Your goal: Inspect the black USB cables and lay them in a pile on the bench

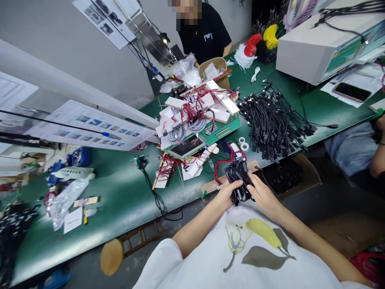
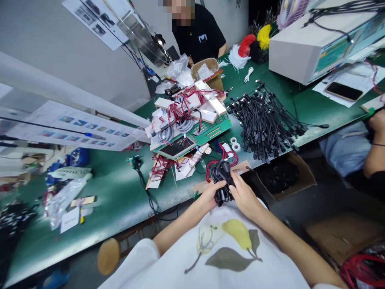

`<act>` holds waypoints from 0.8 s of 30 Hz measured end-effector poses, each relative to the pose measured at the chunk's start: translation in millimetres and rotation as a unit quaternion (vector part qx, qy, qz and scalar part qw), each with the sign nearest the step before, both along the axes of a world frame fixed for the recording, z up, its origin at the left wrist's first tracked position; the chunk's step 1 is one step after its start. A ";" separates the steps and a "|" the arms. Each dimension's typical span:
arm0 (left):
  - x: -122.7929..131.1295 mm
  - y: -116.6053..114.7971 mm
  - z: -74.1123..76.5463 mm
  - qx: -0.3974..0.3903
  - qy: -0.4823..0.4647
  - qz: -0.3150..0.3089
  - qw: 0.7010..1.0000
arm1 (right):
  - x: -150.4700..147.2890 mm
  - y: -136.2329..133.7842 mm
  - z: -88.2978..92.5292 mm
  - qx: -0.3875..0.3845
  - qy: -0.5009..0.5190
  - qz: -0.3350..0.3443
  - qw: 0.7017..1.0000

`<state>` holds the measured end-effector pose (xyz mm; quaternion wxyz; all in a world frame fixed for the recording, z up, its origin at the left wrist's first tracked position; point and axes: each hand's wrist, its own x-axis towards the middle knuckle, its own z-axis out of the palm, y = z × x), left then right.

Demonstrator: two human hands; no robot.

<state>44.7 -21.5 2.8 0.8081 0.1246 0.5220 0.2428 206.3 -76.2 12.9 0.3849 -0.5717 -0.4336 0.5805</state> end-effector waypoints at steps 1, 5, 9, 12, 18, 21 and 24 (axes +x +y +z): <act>1.7 -0.4 -1.0 0.005 -0.001 0.003 1.000 | 4.5 -0.2 -1.6 -0.013 0.015 -0.006 1.000; 7.5 0.5 -2.1 0.034 0.010 0.016 0.999 | 15.2 8.6 -8.7 -0.049 0.071 -0.010 0.996; 6.6 5.7 -2.0 0.056 0.020 0.025 0.998 | 7.8 25.5 -15.1 -0.077 0.130 -0.033 0.988; -2.7 13.7 -5.4 0.035 -0.004 0.010 0.999 | 0.7 34.6 -18.8 -0.102 0.162 -0.054 0.980; -36.2 33.8 -17.1 -0.006 -0.051 0.029 0.998 | 11.1 32.0 -18.9 -0.140 0.222 -0.067 0.962; -45.1 37.1 -17.6 0.001 -0.062 0.039 0.997 | 14.7 27.3 -15.9 -0.143 0.242 -0.073 0.957; -44.3 35.7 -13.8 0.003 -0.066 0.023 0.998 | 12.5 22.9 -13.2 -0.138 0.248 -0.078 0.956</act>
